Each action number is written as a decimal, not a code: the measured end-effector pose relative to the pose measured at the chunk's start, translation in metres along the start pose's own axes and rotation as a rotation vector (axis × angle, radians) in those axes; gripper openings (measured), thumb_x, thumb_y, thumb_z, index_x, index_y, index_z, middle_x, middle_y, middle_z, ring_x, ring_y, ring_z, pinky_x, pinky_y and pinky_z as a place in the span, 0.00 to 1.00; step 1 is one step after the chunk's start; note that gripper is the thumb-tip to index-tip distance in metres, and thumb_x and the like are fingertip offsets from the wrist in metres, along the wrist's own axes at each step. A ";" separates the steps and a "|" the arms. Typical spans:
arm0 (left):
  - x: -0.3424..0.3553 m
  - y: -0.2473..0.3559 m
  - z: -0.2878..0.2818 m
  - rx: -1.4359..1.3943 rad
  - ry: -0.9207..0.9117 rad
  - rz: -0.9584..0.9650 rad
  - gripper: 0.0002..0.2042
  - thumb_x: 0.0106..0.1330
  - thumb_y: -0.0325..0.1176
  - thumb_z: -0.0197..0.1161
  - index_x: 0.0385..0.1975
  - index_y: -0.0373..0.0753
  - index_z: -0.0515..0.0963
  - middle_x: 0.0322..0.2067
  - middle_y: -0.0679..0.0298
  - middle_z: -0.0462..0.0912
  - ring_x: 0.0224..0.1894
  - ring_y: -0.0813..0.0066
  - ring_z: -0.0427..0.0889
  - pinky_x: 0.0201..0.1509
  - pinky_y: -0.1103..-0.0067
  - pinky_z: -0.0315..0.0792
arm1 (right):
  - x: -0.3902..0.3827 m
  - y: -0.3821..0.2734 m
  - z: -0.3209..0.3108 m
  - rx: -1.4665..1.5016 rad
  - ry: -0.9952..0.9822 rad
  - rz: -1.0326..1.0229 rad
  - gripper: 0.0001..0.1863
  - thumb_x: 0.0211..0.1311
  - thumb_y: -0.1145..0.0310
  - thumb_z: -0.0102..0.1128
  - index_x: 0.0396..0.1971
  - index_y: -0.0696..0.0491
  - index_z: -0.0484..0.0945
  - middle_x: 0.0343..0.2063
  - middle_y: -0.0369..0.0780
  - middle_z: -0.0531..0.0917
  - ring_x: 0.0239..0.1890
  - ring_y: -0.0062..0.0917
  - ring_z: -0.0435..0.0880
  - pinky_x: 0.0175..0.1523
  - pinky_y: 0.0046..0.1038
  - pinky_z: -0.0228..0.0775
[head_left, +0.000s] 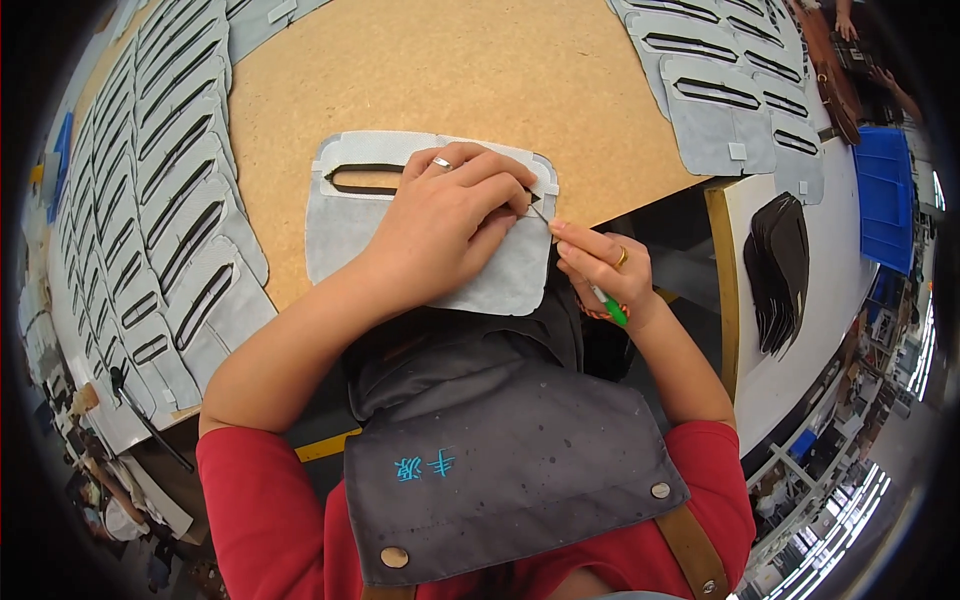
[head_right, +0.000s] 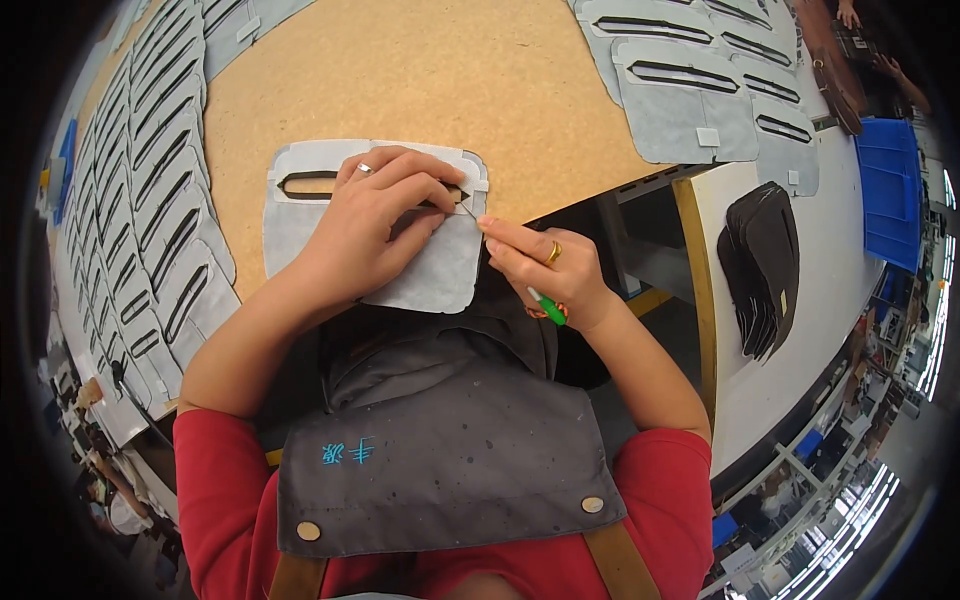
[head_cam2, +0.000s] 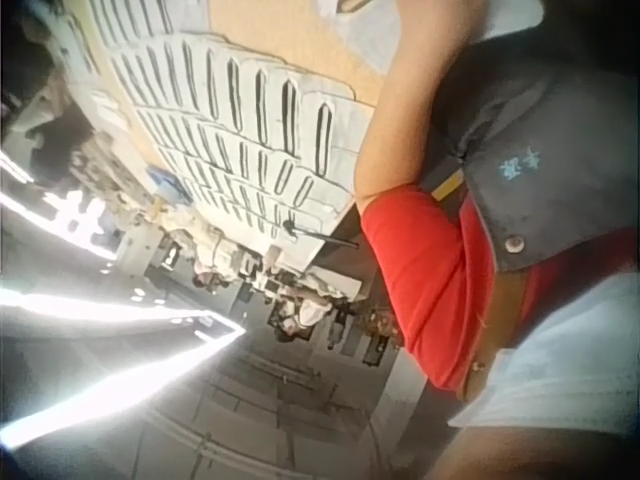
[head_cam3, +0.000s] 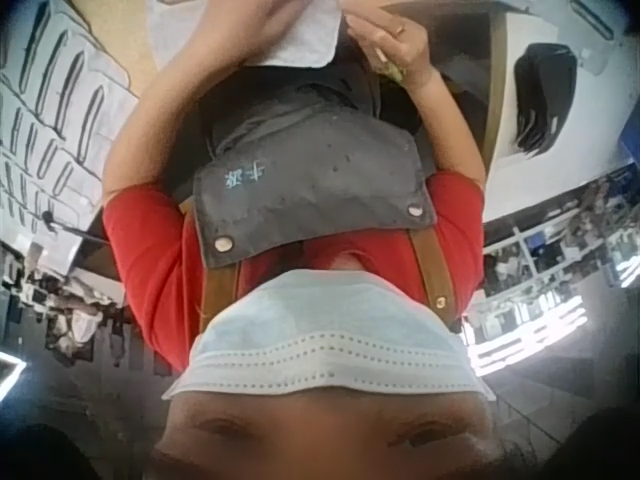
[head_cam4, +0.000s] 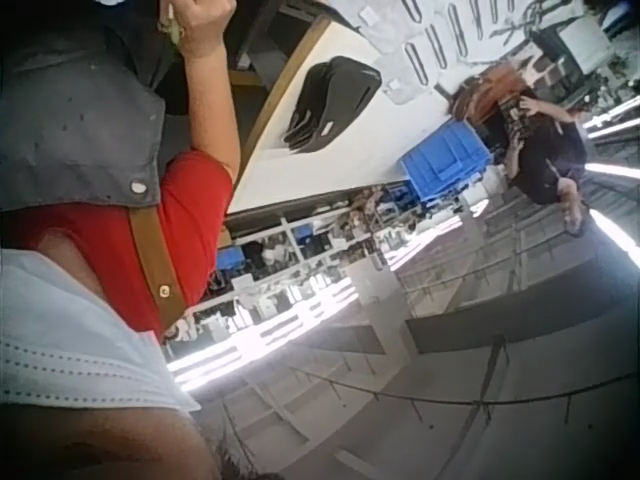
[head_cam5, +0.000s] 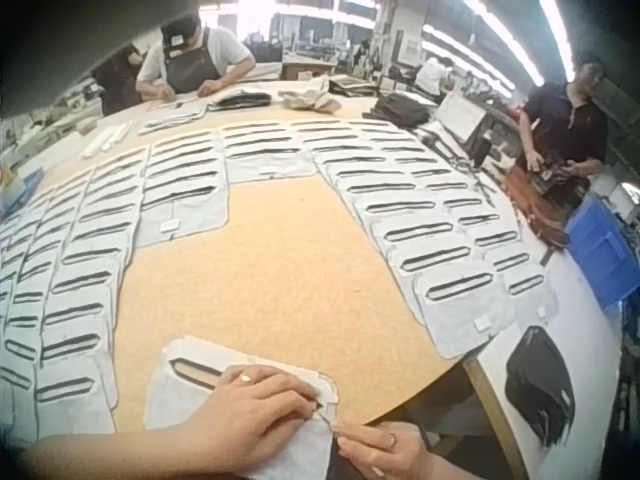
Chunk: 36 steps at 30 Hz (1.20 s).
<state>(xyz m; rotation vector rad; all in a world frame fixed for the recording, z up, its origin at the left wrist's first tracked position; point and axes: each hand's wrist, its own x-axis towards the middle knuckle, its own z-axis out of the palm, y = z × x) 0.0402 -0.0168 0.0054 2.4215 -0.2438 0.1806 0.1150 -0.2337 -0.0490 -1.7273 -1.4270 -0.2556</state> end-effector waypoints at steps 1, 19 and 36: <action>0.000 0.001 0.000 -0.012 0.003 -0.024 0.04 0.54 0.28 0.60 0.30 0.42 0.74 0.41 0.72 0.78 0.49 0.69 0.73 0.54 0.69 0.60 | 0.001 0.000 0.000 0.058 0.013 0.042 0.11 0.50 0.79 0.64 0.34 0.54 0.75 0.41 0.43 0.82 0.22 0.21 0.81 0.23 0.18 0.70; -0.012 0.002 0.012 0.139 0.081 0.136 0.14 0.46 0.24 0.64 0.35 0.44 0.79 0.39 0.69 0.77 0.40 0.69 0.74 0.46 0.72 0.63 | 0.018 -0.024 -0.019 0.540 0.090 0.652 0.04 0.58 0.78 0.58 0.34 0.59 0.75 0.37 0.44 0.82 0.26 0.20 0.80 0.29 0.19 0.72; -0.011 0.007 0.015 0.229 0.128 0.117 0.16 0.48 0.25 0.64 0.39 0.40 0.77 0.42 0.69 0.78 0.44 0.70 0.76 0.47 0.71 0.65 | 0.052 -0.016 -0.016 0.219 -0.079 0.359 0.04 0.57 0.78 0.58 0.33 0.58 0.76 0.35 0.43 0.82 0.24 0.21 0.80 0.29 0.19 0.72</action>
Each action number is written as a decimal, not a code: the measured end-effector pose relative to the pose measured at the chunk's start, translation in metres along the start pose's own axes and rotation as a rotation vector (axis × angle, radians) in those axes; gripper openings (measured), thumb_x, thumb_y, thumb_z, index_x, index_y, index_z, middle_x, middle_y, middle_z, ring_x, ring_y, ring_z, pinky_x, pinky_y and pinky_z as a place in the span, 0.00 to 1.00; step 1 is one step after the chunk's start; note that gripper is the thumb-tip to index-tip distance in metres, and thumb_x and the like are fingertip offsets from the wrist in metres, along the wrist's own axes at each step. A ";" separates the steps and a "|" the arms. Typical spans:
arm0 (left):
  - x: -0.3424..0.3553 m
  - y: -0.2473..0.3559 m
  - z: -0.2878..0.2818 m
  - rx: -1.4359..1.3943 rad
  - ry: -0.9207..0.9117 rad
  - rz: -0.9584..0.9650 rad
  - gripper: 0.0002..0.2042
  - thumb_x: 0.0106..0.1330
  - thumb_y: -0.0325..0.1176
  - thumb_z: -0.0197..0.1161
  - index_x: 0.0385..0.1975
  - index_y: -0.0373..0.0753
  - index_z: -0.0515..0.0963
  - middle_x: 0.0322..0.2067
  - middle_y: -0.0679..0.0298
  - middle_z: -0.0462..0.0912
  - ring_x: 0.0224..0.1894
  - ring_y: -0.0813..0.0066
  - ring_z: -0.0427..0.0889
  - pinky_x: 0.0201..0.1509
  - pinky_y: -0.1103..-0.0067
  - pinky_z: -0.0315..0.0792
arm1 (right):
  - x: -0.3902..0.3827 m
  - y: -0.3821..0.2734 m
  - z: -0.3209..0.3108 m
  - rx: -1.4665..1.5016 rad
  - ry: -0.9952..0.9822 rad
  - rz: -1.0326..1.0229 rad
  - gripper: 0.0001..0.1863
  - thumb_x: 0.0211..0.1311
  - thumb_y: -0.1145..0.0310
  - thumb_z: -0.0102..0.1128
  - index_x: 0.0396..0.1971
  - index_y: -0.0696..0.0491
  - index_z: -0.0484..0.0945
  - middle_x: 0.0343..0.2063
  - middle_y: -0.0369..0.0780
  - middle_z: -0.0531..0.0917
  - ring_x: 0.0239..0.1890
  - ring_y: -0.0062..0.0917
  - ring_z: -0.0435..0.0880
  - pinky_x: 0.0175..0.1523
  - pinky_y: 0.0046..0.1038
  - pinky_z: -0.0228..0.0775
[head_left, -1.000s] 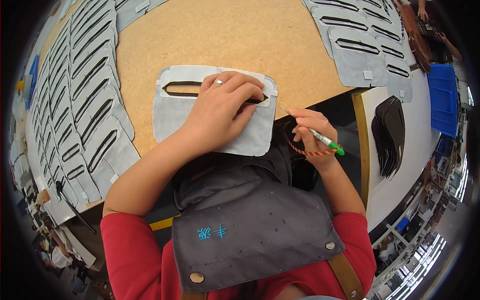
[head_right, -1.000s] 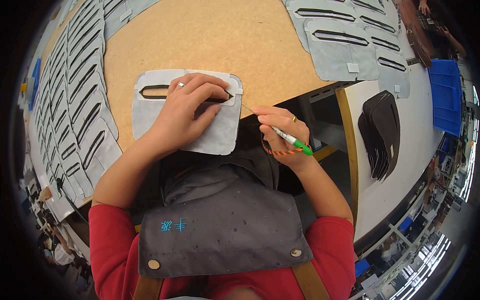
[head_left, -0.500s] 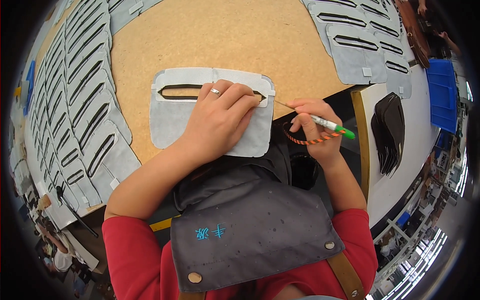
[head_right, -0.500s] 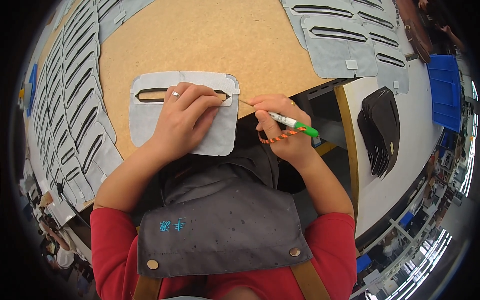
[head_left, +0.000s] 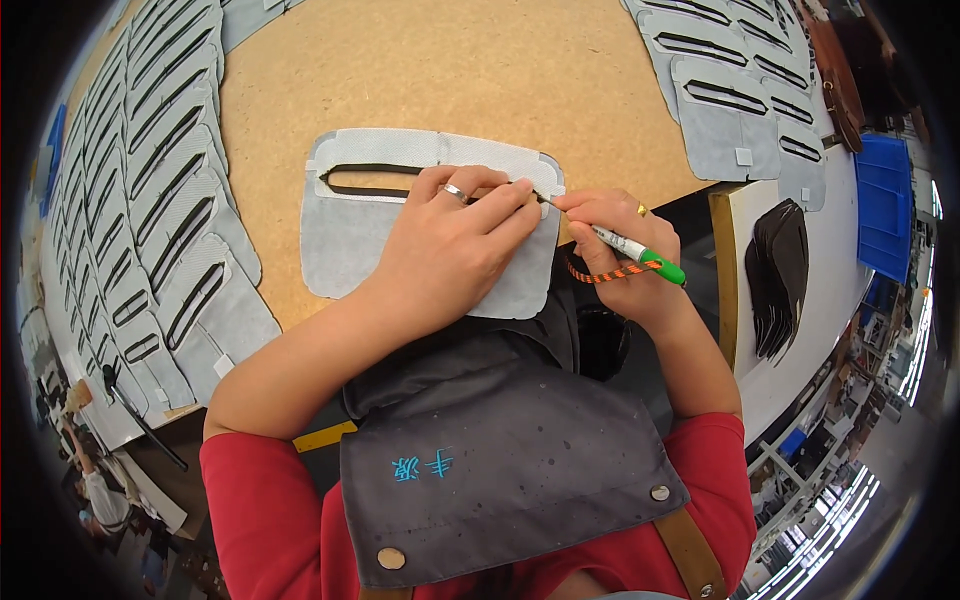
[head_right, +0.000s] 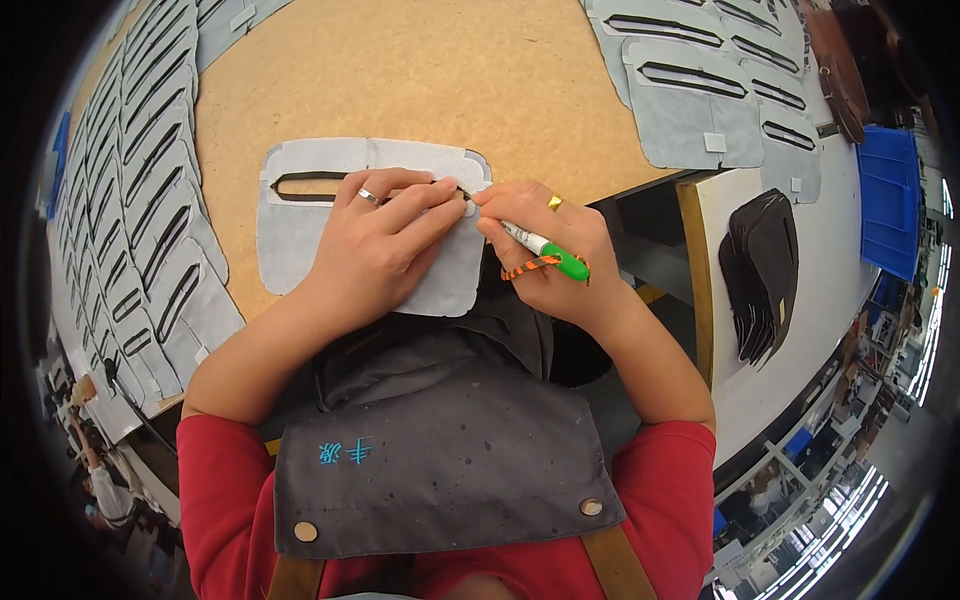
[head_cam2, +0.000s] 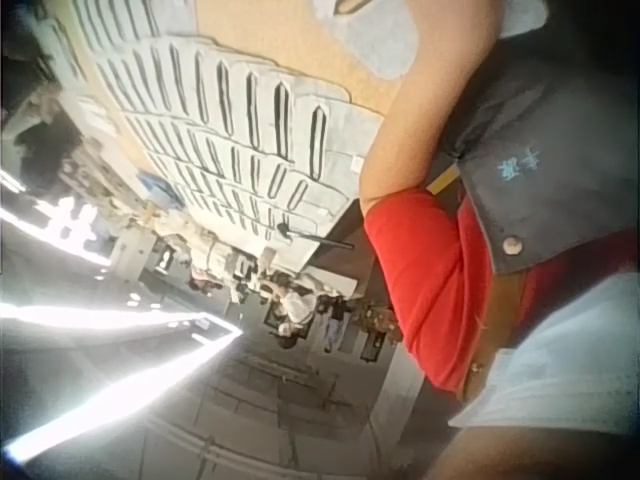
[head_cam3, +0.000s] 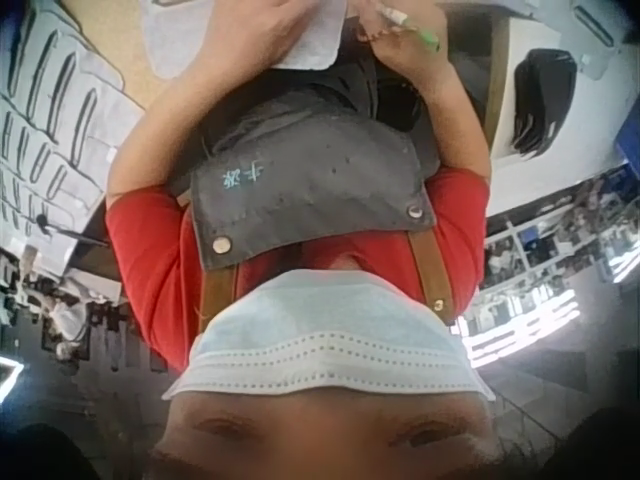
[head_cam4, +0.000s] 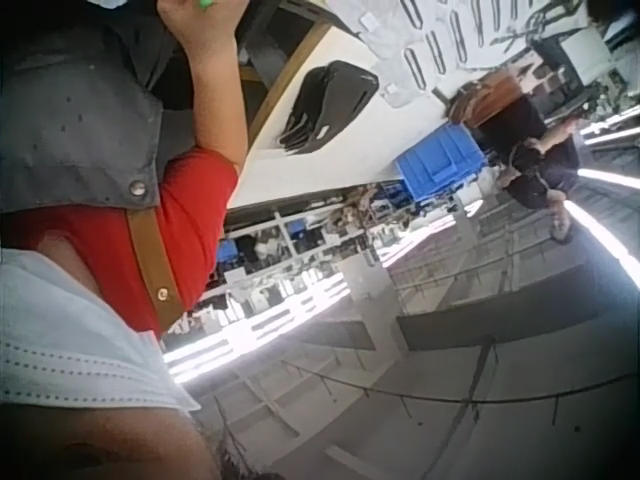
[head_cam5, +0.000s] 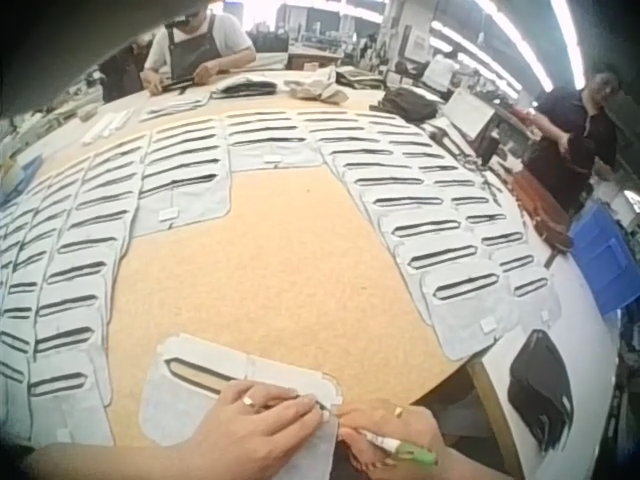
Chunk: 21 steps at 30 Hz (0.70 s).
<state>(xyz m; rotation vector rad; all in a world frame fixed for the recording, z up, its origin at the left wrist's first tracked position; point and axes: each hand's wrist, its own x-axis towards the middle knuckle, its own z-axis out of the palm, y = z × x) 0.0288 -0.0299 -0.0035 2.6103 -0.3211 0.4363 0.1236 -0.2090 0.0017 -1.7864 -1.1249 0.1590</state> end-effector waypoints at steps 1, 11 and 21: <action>0.000 0.000 0.000 0.000 -0.002 -0.003 0.16 0.48 0.25 0.64 0.39 0.40 0.77 0.42 0.69 0.78 0.44 0.70 0.76 0.47 0.71 0.65 | 0.001 -0.003 0.000 0.006 0.010 0.053 0.06 0.54 0.79 0.60 0.32 0.57 0.76 0.31 0.41 0.82 0.25 0.25 0.81 0.29 0.21 0.72; -0.001 0.000 0.001 0.024 -0.009 0.001 0.16 0.47 0.25 0.64 0.39 0.41 0.76 0.42 0.69 0.78 0.44 0.72 0.77 0.49 0.72 0.64 | 0.016 0.011 -0.010 0.494 0.091 0.588 0.06 0.63 0.71 0.54 0.30 0.59 0.74 0.26 0.38 0.82 0.15 0.13 0.75 0.21 0.14 0.69; 0.001 0.003 -0.003 0.063 -0.078 -0.043 0.19 0.53 0.25 0.60 0.48 0.39 0.73 0.46 0.68 0.73 0.46 0.71 0.72 0.51 0.71 0.61 | 0.005 0.007 -0.007 0.324 0.099 0.544 0.07 0.64 0.70 0.54 0.31 0.59 0.74 0.26 0.38 0.81 0.21 0.12 0.76 0.24 0.14 0.70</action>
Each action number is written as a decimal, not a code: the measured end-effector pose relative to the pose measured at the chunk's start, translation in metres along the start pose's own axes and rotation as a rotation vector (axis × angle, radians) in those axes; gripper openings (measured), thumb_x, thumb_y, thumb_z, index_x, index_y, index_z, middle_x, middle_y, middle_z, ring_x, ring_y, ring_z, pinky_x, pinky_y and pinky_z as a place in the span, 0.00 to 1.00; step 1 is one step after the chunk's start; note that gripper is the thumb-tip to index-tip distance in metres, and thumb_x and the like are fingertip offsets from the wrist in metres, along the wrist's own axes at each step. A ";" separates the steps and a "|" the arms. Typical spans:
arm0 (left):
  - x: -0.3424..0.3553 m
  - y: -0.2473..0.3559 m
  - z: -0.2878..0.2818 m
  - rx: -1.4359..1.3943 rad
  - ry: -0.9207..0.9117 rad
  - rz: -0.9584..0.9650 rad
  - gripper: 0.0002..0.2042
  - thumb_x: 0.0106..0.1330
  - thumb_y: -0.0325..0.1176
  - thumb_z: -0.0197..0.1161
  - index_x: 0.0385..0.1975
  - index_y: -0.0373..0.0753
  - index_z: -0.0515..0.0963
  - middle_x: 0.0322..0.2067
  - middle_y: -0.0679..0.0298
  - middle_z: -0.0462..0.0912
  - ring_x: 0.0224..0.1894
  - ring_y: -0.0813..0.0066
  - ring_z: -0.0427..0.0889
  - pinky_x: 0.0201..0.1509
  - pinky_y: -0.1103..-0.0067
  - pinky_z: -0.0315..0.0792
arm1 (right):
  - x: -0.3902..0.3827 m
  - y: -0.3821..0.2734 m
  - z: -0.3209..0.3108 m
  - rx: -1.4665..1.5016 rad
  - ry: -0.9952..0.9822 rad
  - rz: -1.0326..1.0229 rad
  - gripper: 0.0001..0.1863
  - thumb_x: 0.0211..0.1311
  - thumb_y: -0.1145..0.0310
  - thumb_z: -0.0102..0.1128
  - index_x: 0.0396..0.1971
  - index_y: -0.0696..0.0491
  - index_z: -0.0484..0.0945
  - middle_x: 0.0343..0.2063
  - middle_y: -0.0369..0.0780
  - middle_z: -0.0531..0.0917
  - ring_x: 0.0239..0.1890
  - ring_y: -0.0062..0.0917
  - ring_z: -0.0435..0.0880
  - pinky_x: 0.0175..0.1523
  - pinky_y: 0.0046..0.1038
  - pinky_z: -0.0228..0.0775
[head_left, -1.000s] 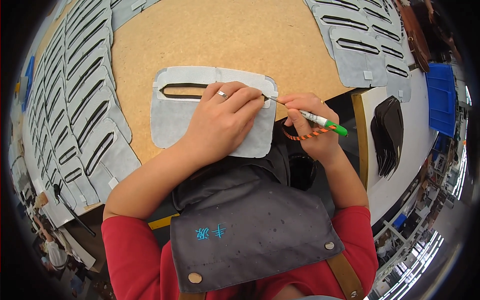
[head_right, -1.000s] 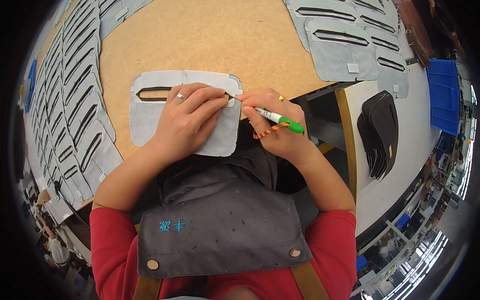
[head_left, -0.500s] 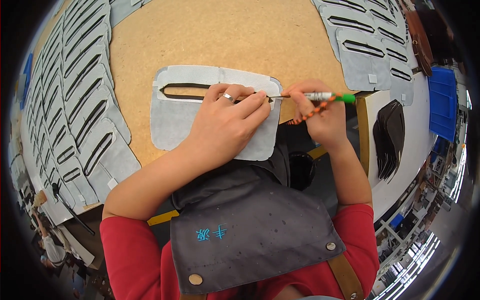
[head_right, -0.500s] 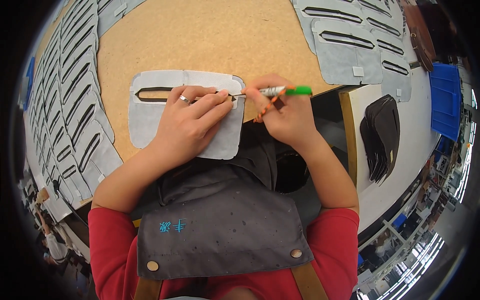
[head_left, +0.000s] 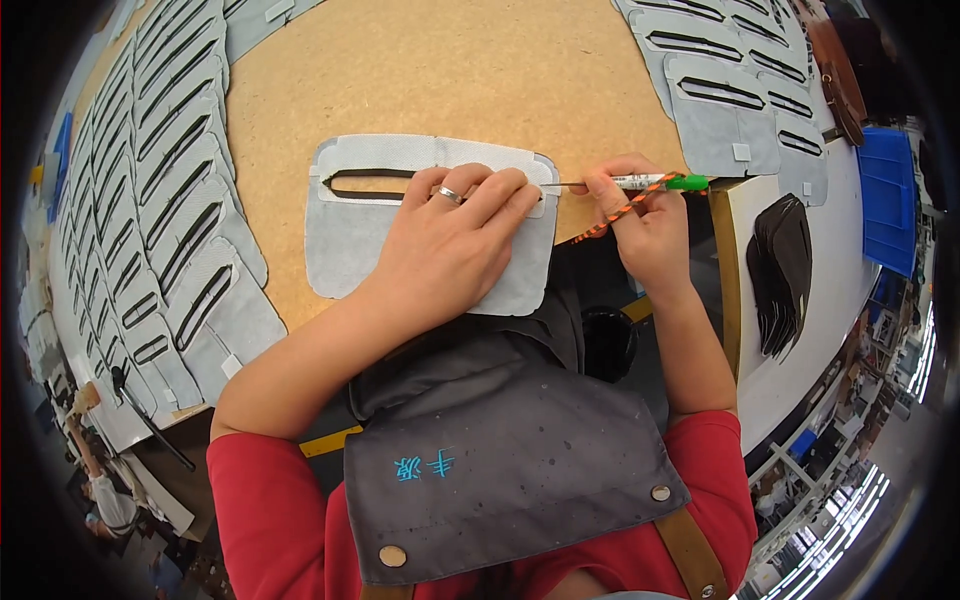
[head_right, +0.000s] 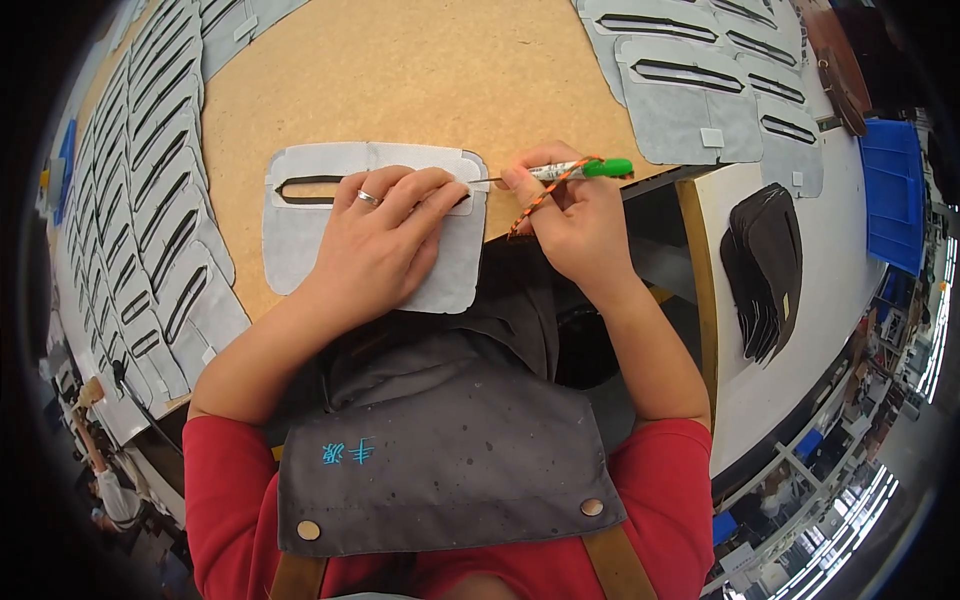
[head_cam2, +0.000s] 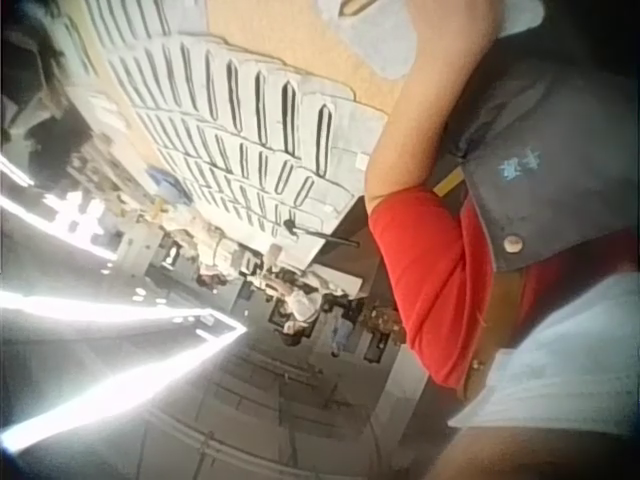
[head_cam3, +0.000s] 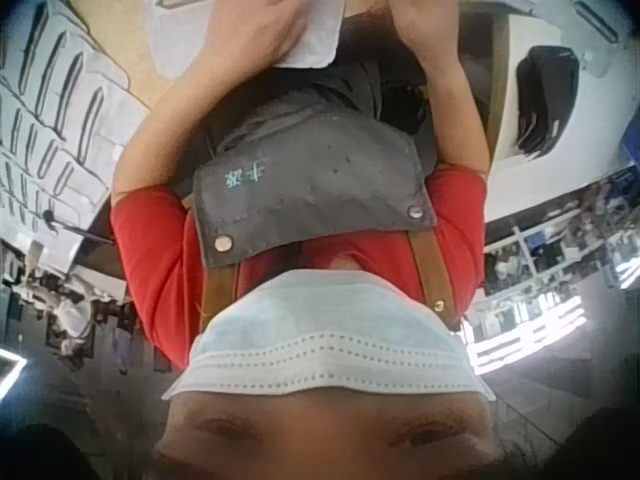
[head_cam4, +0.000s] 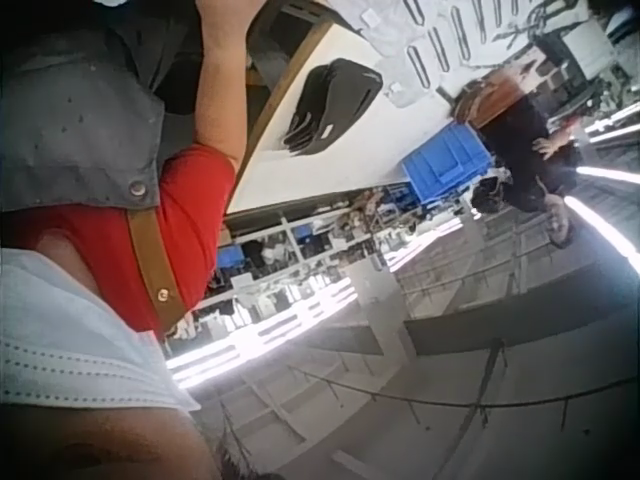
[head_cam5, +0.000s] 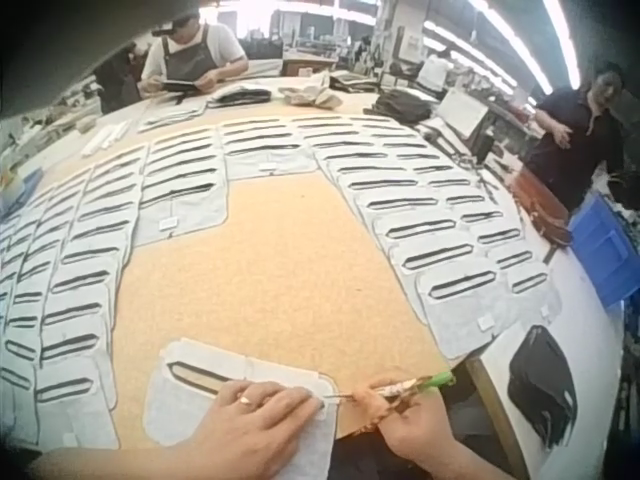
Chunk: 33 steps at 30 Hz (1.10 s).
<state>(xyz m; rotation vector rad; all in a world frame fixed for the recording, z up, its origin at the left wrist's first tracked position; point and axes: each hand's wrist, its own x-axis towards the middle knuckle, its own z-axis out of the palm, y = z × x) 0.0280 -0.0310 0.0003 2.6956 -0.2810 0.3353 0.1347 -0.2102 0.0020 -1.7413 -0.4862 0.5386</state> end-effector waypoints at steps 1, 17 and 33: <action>0.000 0.000 0.000 0.001 0.000 0.002 0.19 0.53 0.25 0.60 0.48 0.39 0.73 0.46 0.68 0.73 0.46 0.71 0.72 0.51 0.71 0.61 | -0.003 0.002 0.000 0.023 0.018 -0.028 0.07 0.65 0.70 0.53 0.33 0.59 0.74 0.27 0.38 0.81 0.22 0.12 0.77 0.25 0.15 0.70; 0.001 -0.007 -0.001 -0.192 0.008 -0.105 0.11 0.53 0.30 0.62 0.37 0.41 0.74 0.47 0.63 0.74 0.50 0.62 0.72 0.54 0.69 0.61 | -0.026 0.030 0.008 -0.777 0.101 -0.679 0.12 0.50 0.77 0.62 0.36 0.50 0.74 0.42 0.34 0.83 0.49 0.27 0.76 0.60 0.33 0.57; 0.014 -0.047 -0.052 -0.175 -0.185 -0.437 0.11 0.58 0.32 0.59 0.40 0.38 0.72 0.30 0.62 0.75 0.35 0.71 0.73 0.43 0.74 0.64 | -0.035 0.006 -0.013 -0.630 0.279 -0.699 0.13 0.62 0.74 0.53 0.47 0.57 0.72 0.42 0.41 0.80 0.43 0.30 0.77 0.53 0.34 0.65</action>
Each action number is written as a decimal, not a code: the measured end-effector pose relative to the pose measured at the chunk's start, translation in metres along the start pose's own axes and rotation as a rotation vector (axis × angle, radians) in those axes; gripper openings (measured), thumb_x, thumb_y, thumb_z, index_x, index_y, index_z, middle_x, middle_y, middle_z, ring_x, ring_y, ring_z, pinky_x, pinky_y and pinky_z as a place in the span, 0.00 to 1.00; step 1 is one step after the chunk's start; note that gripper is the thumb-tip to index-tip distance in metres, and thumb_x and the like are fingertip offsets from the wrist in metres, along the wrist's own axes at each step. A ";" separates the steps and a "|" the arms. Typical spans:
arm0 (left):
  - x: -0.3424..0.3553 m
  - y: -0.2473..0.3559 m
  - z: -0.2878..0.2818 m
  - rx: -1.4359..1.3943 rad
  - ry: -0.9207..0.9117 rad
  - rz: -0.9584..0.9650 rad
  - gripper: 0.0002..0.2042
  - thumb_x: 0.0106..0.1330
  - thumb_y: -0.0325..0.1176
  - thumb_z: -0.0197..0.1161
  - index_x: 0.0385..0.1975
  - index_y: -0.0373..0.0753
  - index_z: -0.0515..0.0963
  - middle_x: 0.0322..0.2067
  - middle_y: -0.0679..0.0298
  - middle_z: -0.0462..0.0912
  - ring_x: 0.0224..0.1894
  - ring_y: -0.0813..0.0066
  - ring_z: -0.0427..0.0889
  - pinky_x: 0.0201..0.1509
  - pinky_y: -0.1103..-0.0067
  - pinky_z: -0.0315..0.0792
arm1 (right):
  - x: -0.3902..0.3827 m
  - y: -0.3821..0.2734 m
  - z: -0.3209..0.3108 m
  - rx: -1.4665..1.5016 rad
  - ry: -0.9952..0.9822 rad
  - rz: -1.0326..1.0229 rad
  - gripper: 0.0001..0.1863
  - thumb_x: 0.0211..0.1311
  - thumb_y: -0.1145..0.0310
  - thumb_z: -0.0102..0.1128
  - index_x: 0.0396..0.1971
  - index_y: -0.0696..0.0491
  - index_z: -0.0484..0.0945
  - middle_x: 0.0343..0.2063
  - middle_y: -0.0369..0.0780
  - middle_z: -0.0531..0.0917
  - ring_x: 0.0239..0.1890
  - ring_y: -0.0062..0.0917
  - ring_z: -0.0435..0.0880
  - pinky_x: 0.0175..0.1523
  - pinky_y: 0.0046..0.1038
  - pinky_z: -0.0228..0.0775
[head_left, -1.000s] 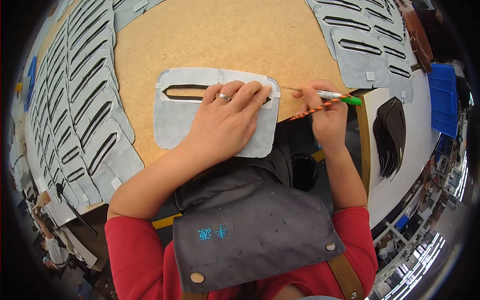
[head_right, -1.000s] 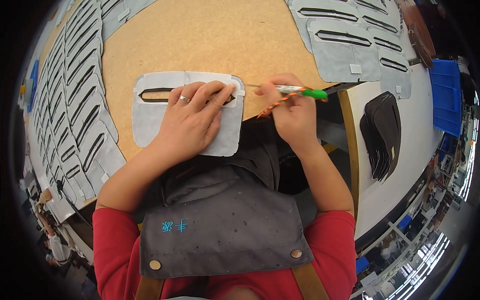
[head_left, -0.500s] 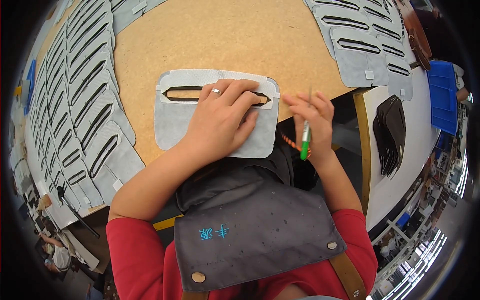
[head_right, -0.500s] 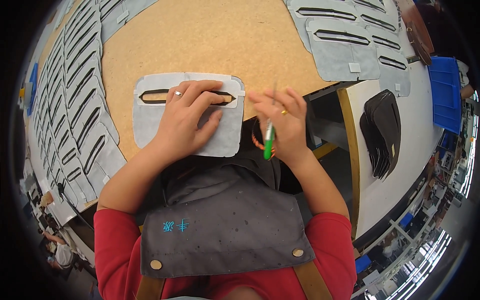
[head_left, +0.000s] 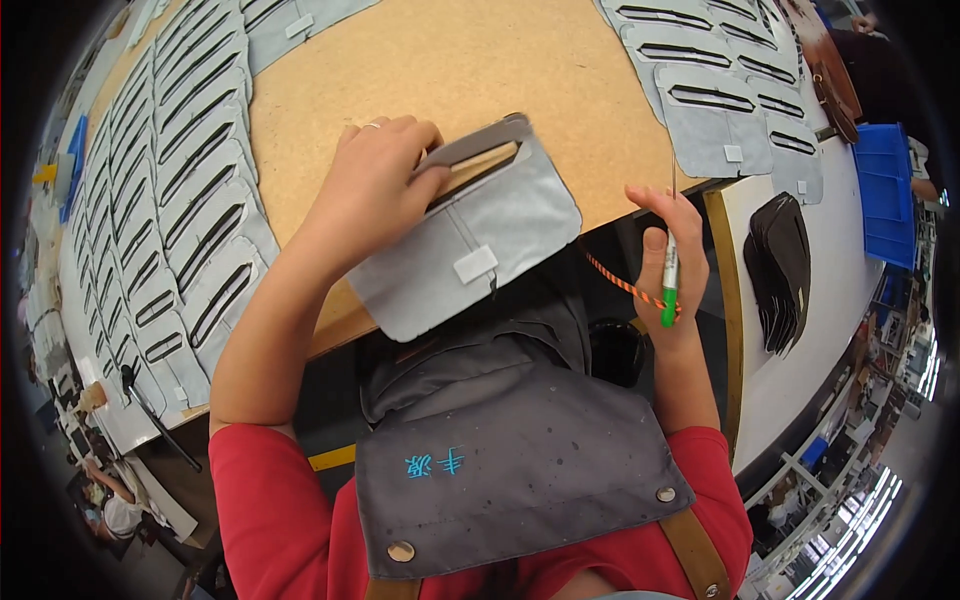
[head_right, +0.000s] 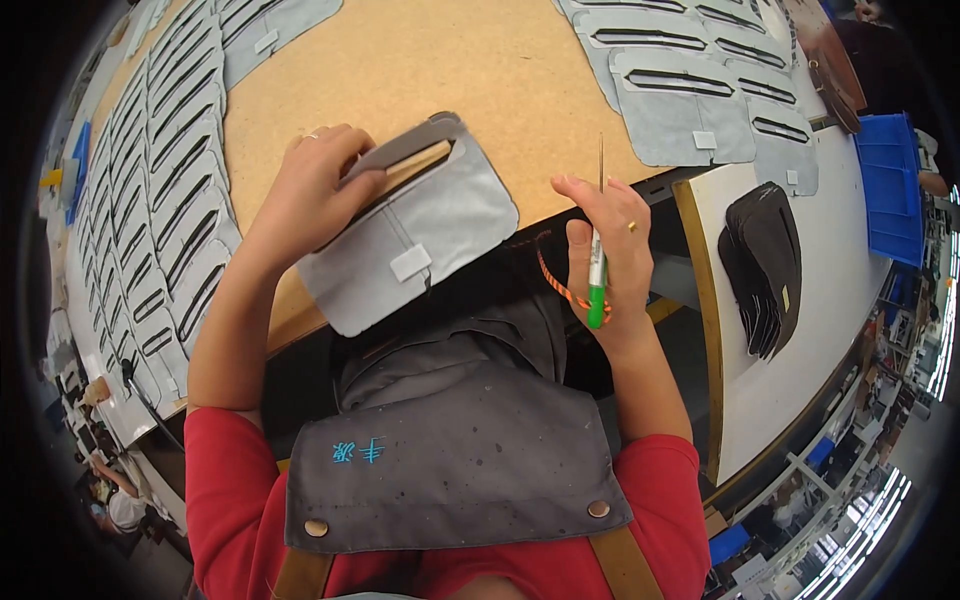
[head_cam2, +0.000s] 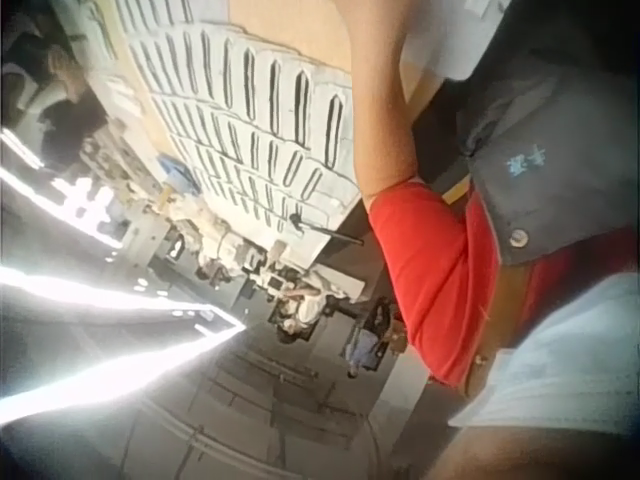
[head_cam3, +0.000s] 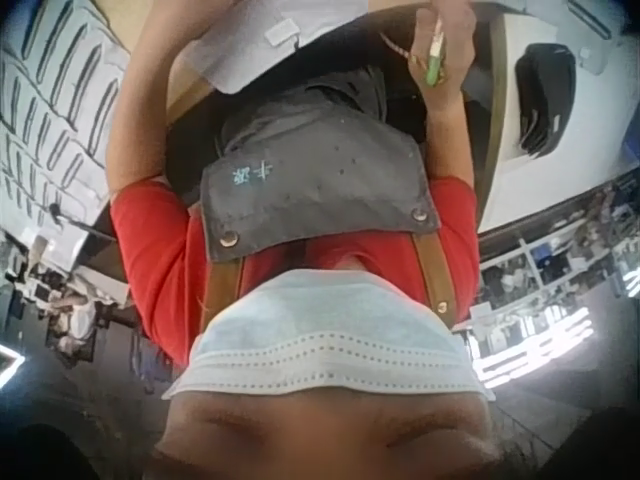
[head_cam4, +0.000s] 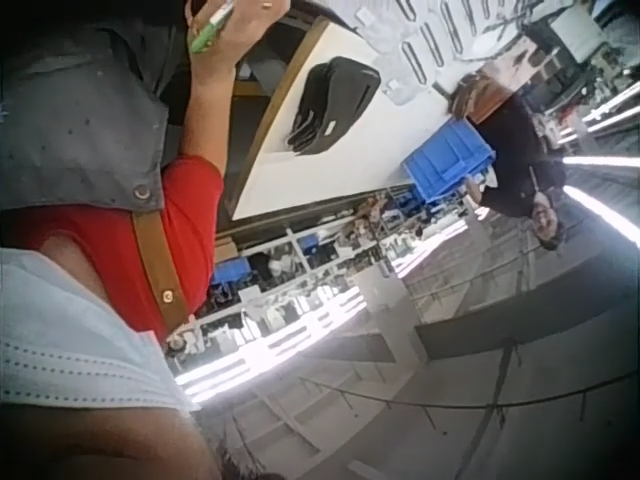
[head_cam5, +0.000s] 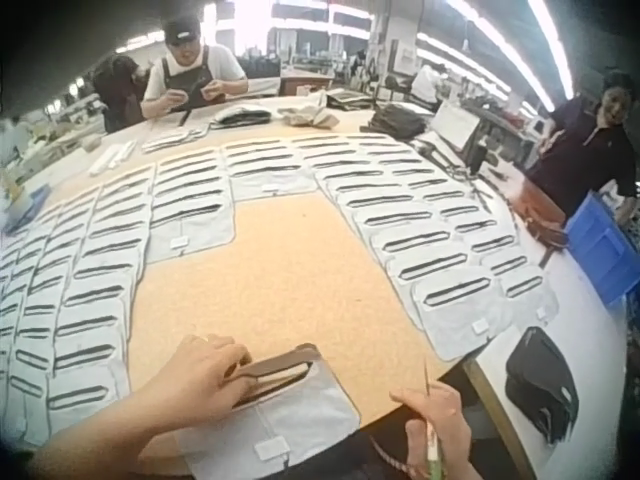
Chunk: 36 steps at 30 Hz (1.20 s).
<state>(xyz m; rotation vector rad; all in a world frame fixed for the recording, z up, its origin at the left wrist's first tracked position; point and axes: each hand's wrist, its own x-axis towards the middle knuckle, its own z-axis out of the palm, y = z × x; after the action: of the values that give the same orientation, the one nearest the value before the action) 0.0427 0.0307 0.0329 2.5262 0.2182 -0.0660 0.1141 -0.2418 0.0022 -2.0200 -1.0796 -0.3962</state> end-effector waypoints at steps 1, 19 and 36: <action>0.001 -0.001 -0.003 -0.199 -0.010 -0.127 0.11 0.60 0.32 0.58 0.40 0.37 0.72 0.27 0.64 0.74 0.32 0.74 0.73 0.39 0.77 0.65 | 0.003 -0.002 -0.001 0.007 0.006 -0.005 0.13 0.62 0.74 0.53 0.47 0.57 0.72 0.42 0.41 0.80 0.43 0.30 0.77 0.53 0.34 0.65; -0.043 0.003 0.005 -0.104 -0.004 0.251 0.06 0.60 0.29 0.59 0.36 0.38 0.75 0.32 0.64 0.79 0.35 0.70 0.76 0.42 0.76 0.67 | 0.041 -0.015 0.053 0.949 -0.242 0.600 0.10 0.67 0.67 0.52 0.34 0.59 0.76 0.27 0.36 0.80 0.32 0.16 0.78 0.39 0.16 0.69; -0.019 -0.009 0.024 0.045 0.019 0.507 0.09 0.56 0.27 0.60 0.37 0.43 0.76 0.49 0.72 0.77 0.54 0.70 0.71 0.57 0.70 0.60 | 0.056 -0.005 0.051 0.747 -0.463 0.594 0.10 0.65 0.67 0.54 0.30 0.58 0.76 0.24 0.35 0.80 0.24 0.13 0.75 0.31 0.18 0.68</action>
<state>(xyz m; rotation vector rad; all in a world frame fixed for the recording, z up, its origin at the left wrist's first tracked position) 0.0222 0.0210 0.0098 2.5500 -0.4217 0.1557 0.1385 -0.1703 0.0051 -1.6424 -0.6676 0.7151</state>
